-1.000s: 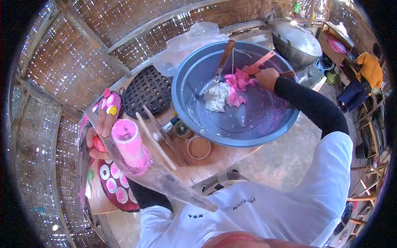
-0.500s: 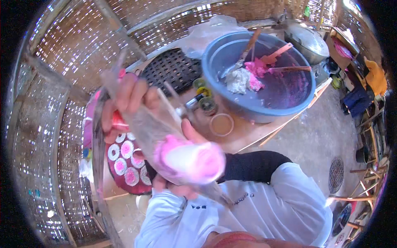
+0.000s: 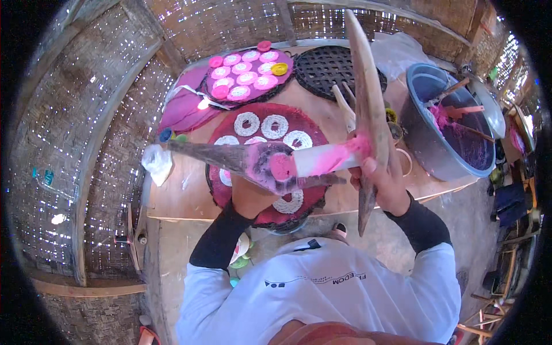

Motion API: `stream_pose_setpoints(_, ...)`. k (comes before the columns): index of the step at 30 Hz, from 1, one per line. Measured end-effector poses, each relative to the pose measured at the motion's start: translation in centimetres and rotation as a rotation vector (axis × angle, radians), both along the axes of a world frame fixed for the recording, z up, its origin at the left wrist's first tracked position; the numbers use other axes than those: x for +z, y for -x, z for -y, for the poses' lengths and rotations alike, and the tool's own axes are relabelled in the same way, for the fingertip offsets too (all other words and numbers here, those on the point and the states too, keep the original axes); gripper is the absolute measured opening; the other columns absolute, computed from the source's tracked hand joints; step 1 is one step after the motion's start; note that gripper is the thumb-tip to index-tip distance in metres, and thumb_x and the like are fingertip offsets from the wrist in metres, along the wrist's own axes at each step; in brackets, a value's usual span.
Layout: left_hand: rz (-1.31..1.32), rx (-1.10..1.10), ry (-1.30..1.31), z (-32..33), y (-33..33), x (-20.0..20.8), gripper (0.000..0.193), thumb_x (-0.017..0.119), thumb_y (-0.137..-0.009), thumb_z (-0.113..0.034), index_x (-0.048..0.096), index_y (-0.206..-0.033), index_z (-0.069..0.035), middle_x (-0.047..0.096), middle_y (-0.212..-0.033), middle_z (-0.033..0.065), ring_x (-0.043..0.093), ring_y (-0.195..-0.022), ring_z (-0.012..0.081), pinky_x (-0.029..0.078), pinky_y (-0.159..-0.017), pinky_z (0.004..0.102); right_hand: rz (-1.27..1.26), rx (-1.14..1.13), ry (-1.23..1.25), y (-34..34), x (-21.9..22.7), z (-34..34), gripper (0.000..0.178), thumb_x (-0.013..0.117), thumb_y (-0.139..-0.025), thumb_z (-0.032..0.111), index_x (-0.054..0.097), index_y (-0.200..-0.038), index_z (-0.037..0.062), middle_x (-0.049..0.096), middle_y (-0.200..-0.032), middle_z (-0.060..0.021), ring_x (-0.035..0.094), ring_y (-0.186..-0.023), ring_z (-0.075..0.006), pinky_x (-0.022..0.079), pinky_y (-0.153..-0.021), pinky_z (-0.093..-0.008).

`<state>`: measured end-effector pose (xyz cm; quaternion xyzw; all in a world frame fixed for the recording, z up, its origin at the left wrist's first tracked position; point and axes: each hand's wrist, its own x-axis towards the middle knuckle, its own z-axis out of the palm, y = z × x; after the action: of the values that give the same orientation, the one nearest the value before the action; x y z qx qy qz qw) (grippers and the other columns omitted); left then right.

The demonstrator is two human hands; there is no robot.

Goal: The person fills a wooden mold with white batter using a spoon, presses it down, and releases the shaped cakes onto a tray before repeating the process with pink batter.

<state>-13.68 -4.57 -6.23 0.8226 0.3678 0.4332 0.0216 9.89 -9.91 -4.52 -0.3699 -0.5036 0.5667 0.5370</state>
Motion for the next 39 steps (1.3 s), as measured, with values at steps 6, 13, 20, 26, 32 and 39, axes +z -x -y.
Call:
stream_pose_setpoints(6, -0.079, 0.035, 0.003, 0.2, 2.0, 0.4, 0.035, 0.070, -0.057, -0.039, 0.061, -0.079, -0.014, 0.057, -0.072, 0.0054, 0.056, -0.065, 0.0251, 0.042, -0.060, 0.0377, 0.519, 0.004, -0.497, 3.6, 2.2, -2.0, 0.080, 0.057, -0.074, 0.022, 0.010, -0.133, -0.0029, 0.032, -0.123, -0.0162, 0.033, -0.113, -0.0234, 0.025, -0.095, -0.0352)
stream_pose_setpoints(13, -0.171, 0.013, 0.419, 1.7, 1.3, -1.0, 0.041, 0.073, -0.054, -0.038, 0.061, -0.082, -0.010, 0.059, -0.080, 0.0088, 0.058, -0.074, 0.0269, 0.044, -0.065, 0.0378, 0.699, 0.095, -0.629, 5.9, 0.7, -2.4, 0.079, 0.061, -0.072, 0.019, 0.014, -0.131, -0.0050, 0.032, -0.128, -0.0244, 0.031, -0.122, -0.0333, 0.025, -0.099, -0.0373)
stream_pose_setpoints(20, 0.500, -0.073, 0.589, 0.4, 0.3, -7.6, 0.053, 0.075, -0.059, -0.029, 0.052, -0.100, -0.004, 0.056, -0.094, 0.0104, 0.055, -0.088, 0.0233, 0.043, -0.079, 0.0346, 0.340, 0.477, 0.066, 3.8, -0.9, -4.5, 0.081, 0.062, -0.075, 0.038, 0.018, -0.131, -0.0013, 0.034, -0.128, -0.0156, 0.036, -0.117, -0.0236, 0.029, -0.096, -0.0341)
stream_pose_setpoints(26, -0.040, -0.495, 0.472, -6.6, 4.8, -3.5, 0.099, 0.074, -0.061, -0.042, 0.020, -0.131, 0.002, 0.034, -0.130, 0.0158, 0.032, -0.121, 0.0263, 0.026, -0.100, 0.0352, 0.223, 0.586, 0.629, -0.6, -0.8, -4.9, 0.058, 0.047, -0.080, 0.054, 0.048, -0.109, 0.0037, 0.054, -0.083, -0.0019, 0.049, -0.068, -0.0073, 0.040, -0.058, -0.0215)
stream_pose_setpoints(32, 1.623, -1.509, 0.835, -10.8, 3.5, -3.3, 0.090, 0.039, -0.071, -0.071, 0.025, -0.132, -0.006, 0.034, -0.132, 0.0117, 0.025, -0.126, 0.0297, 0.019, -0.103, 0.0421, 0.314, 0.703, 0.697, -1.5, -1.7, -6.3, 0.057, 0.040, -0.084, 0.055, 0.048, -0.109, 0.0046, 0.056, -0.088, -0.0047, 0.054, -0.075, -0.0097, 0.045, -0.065, -0.0237)
stream_pose_setpoints(39, 1.668, -1.515, 0.878, -10.3, 3.8, -8.0, 0.061, 0.040, -0.078, -0.061, 0.047, -0.109, -0.009, 0.048, -0.106, 0.0067, 0.041, -0.110, 0.0286, 0.030, -0.095, 0.0435, 0.368, 0.722, 0.817, 0.8, -0.4, -7.1, 0.059, 0.036, -0.085, 0.055, 0.045, -0.114, 0.0045, 0.056, -0.087, -0.0065, 0.055, -0.072, -0.0133, 0.045, -0.064, -0.0251)
